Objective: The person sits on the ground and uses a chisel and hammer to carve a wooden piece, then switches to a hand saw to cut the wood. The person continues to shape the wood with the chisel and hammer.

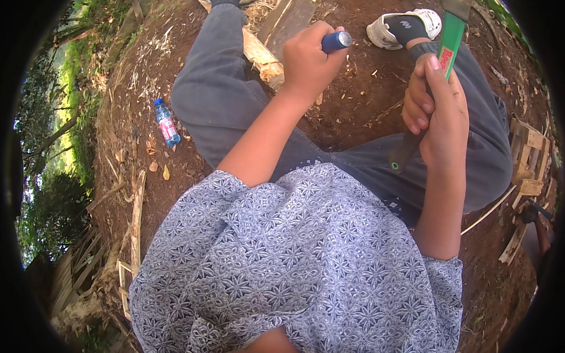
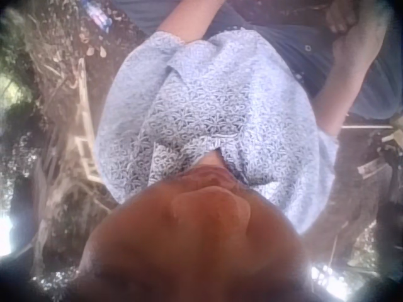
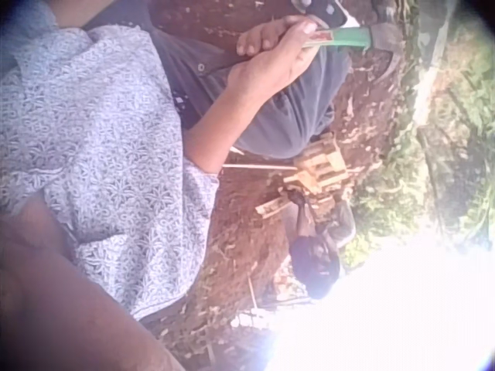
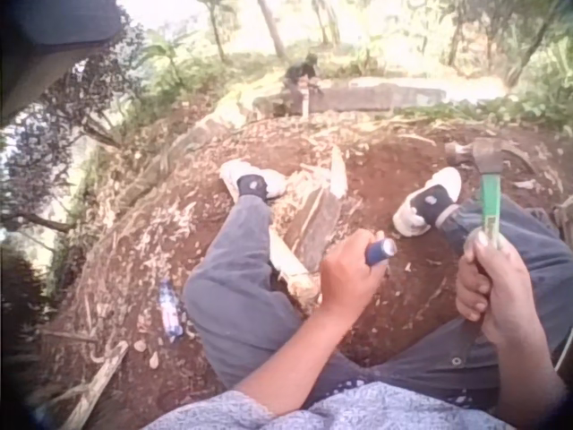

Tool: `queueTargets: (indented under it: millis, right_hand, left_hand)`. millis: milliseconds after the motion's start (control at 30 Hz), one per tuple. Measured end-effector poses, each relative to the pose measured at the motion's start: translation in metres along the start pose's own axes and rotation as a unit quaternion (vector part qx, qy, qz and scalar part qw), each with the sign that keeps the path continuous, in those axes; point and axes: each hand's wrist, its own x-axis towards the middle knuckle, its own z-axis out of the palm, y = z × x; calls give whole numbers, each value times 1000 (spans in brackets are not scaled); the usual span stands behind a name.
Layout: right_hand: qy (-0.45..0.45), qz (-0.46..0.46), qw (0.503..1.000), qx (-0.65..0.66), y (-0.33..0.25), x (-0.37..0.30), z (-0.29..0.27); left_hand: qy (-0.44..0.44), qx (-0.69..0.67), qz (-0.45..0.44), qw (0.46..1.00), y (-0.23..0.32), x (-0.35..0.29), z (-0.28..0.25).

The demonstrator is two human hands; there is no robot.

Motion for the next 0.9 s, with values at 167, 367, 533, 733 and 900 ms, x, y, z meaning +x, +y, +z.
queueTargets:
  millis: [167, 367, 533, 733, 900]
  right_hand:
    - [2, 12, 1000, 9, 5, 0, 3]
    - [10, -44, 997, 61, -13, -16, -6]
    - [39, -121, 991, 38, 5, -47, -7]
    - [22, 58, 992, -110, 37, -62, 13]
    - [95, -101, 990, 26, 36, -46, -11]
  left_hand:
    - [-9, 16, -7, 1000, -3, -3, 3]
    - [-18, 16, 1, 1000, -6, -3, 4]
    - [-14, 6, 20, 1000, -6, -7, 6]
    - [-39, 50, 5, 998, -17, -10, 8]
    - [-43, 45, 26, 998, -15, -11, 11]
